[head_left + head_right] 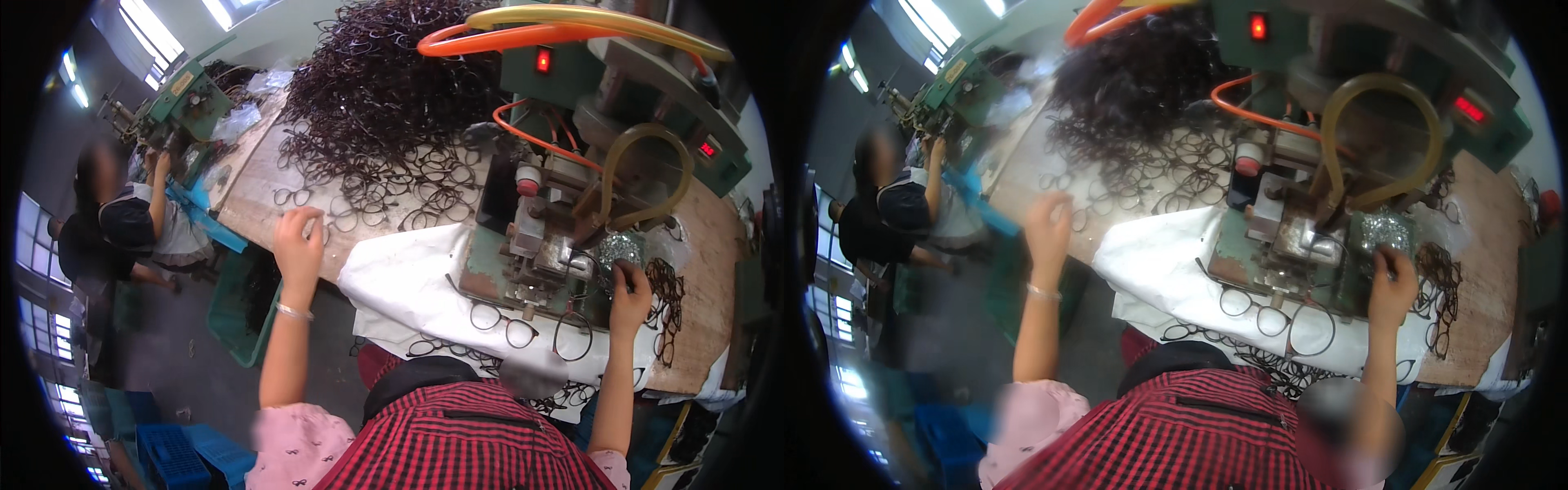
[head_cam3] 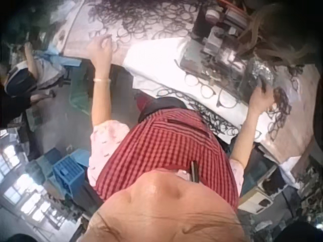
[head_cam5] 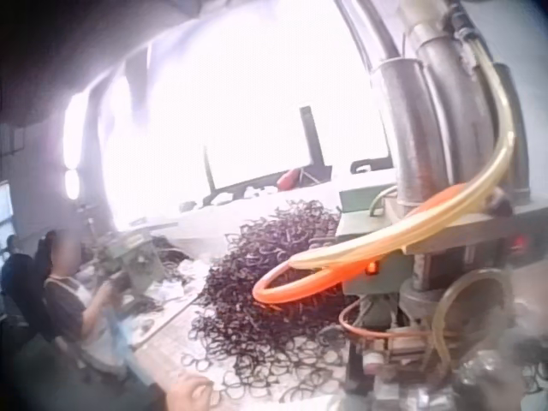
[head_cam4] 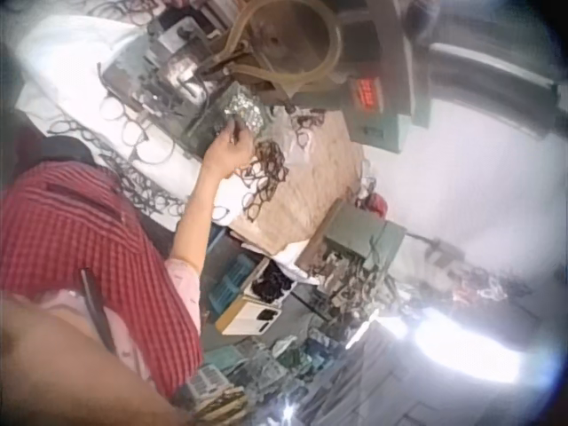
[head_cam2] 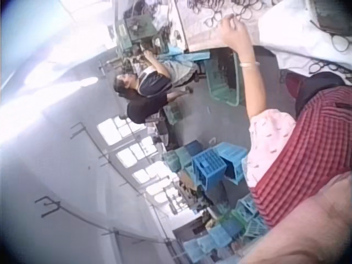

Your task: The person repeatedly picks up eyeglass frames and small metal components, places them into a press machine, and removes the assembled units. The process is continuous, with finished frames accumulating on the table.

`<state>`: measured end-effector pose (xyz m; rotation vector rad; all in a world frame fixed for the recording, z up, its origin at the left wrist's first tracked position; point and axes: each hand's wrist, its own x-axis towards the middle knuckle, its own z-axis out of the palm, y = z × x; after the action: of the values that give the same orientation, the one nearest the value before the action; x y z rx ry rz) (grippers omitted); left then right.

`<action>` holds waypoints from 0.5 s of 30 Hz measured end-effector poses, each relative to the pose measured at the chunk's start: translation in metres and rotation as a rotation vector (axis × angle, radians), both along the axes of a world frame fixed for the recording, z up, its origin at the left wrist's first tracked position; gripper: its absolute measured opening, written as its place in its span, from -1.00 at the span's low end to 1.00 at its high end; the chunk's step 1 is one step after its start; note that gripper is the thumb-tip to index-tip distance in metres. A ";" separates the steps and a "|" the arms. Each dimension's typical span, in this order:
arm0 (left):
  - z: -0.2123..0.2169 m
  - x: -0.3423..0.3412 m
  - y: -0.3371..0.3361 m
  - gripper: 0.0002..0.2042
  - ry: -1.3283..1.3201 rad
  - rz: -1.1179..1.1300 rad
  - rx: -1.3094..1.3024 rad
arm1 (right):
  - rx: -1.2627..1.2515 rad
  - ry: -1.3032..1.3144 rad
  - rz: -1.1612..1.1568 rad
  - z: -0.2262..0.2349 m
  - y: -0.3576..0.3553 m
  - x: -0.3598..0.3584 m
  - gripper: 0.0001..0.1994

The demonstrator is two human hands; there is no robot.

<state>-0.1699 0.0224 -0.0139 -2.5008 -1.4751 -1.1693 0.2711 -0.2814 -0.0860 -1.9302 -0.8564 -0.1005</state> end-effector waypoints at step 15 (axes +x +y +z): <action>-0.067 0.141 0.041 -0.86 0.061 -0.204 -0.064 | 0.092 0.149 0.153 0.097 -0.022 -0.046 -0.85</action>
<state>-0.0289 0.0635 -0.0811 -2.7578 -1.2890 -1.0748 0.2251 -0.3031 0.0109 -1.7567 -0.8802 0.0931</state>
